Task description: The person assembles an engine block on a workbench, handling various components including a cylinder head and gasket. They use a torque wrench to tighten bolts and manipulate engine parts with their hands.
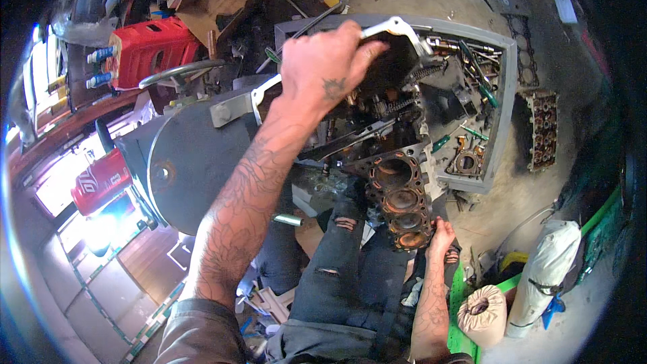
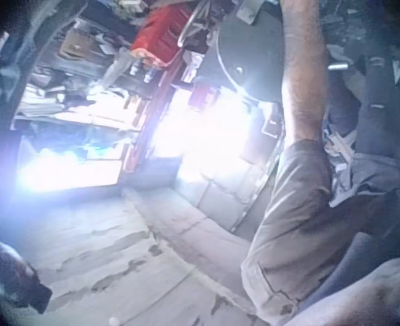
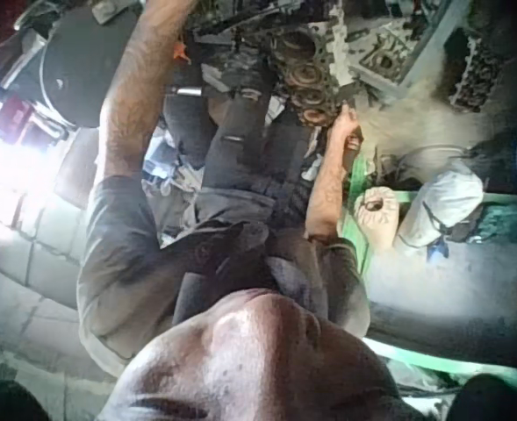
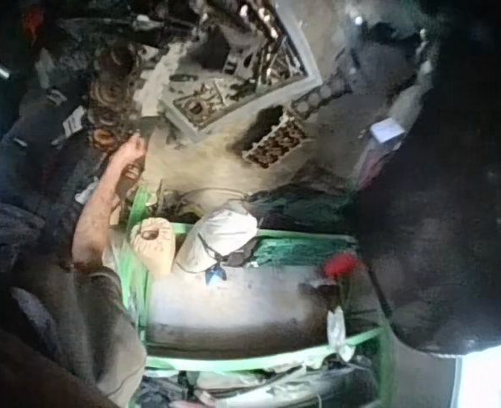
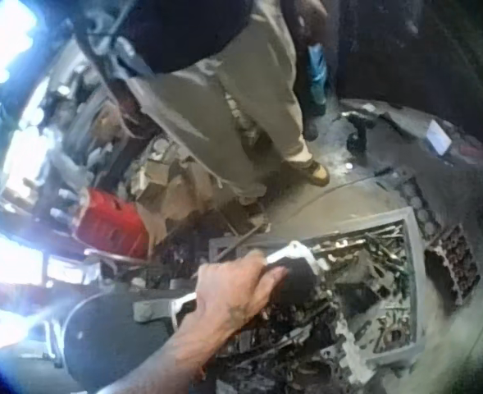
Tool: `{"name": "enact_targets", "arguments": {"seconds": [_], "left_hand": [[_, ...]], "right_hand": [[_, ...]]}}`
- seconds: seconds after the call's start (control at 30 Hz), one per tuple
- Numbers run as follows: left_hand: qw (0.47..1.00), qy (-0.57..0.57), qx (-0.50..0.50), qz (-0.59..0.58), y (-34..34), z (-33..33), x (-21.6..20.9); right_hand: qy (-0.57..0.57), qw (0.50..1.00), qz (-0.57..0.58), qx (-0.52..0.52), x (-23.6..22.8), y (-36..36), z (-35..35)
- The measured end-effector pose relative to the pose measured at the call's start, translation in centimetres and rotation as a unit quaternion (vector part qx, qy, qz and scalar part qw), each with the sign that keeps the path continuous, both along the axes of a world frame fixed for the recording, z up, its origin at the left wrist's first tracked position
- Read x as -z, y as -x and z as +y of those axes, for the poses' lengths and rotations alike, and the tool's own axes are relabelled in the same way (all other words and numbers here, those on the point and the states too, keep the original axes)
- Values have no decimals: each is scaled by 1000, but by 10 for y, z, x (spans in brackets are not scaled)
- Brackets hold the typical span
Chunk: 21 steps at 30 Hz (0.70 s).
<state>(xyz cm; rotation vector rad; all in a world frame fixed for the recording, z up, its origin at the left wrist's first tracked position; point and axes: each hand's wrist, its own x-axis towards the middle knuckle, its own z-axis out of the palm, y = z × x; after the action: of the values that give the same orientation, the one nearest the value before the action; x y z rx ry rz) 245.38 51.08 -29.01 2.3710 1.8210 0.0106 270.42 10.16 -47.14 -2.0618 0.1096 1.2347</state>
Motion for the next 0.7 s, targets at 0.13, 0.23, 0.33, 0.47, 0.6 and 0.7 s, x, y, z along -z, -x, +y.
{"name": "enact_targets", "arguments": {"seconds": [0.13,0.23,0.33,0.47,0.6,0.7], "left_hand": [[999,-19,0,-37,12,-10,-7],[997,-21,-1,-71,6,-11,-7],[995,-27,-2,-94,9,-15,-8],[995,-45,-3,-91,15,-16,-3],[994,-53,-15,-91,10,-15,-4],[993,-65,-11,-97,2,-11,-2]], "right_hand": [[7,977,-73,-202,7,-2,-5],[39,951,-165,-258,-5,9,6],[9,923,-250,-292,-19,22,38],[-166,898,-266,-310,-83,57,179],[-124,692,-212,-679,-120,116,302],[-10,523,-211,-826,-90,141,314]]}}
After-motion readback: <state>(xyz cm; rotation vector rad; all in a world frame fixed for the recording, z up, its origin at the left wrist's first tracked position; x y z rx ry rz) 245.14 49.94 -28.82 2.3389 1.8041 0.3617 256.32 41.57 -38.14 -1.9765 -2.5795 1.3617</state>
